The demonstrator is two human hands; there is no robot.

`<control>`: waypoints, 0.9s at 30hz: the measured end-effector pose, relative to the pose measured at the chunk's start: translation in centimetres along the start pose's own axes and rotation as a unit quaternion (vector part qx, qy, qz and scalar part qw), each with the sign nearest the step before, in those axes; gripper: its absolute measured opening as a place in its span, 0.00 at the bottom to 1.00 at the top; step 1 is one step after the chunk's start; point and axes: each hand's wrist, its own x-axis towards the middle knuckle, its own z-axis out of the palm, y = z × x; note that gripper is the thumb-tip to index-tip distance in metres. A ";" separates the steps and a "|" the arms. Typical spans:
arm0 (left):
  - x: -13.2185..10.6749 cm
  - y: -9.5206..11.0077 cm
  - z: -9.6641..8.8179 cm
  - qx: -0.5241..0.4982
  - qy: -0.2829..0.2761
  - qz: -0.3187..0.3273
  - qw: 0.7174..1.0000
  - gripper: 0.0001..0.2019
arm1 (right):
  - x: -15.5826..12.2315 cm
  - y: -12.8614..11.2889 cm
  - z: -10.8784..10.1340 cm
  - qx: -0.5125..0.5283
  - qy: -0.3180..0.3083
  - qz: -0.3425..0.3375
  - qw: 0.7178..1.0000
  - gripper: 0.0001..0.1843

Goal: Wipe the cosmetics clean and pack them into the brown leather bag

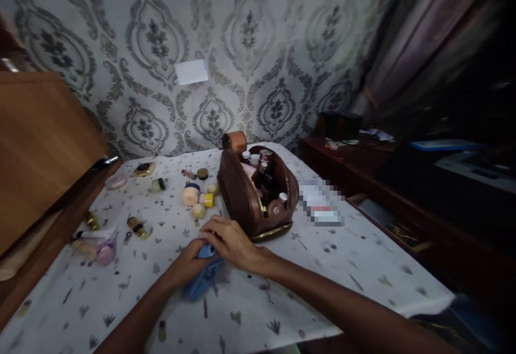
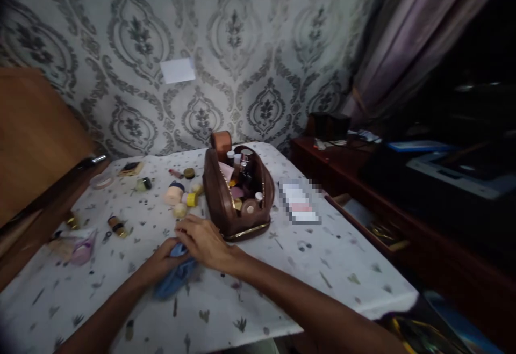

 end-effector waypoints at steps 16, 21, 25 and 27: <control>1.3 -0.6 -2.2 -0.049 0.045 0.079 0.995 0.18 | 1.1 4.4 5.2 0.193 0.072 0.151 0.967 0.20; 1.2 -0.2 -3.3 -0.017 0.096 0.093 0.991 0.13 | 1.1 4.0 5.0 0.193 0.058 0.151 0.968 0.20; 1.2 -0.2 -3.8 0.001 0.118 0.097 0.988 0.11 | 1.0 3.5 4.9 0.201 0.044 0.152 0.967 0.19; 1.2 -0.3 -3.8 0.011 0.121 0.099 0.988 0.11 | 1.0 3.5 4.9 0.204 0.042 0.151 0.966 0.19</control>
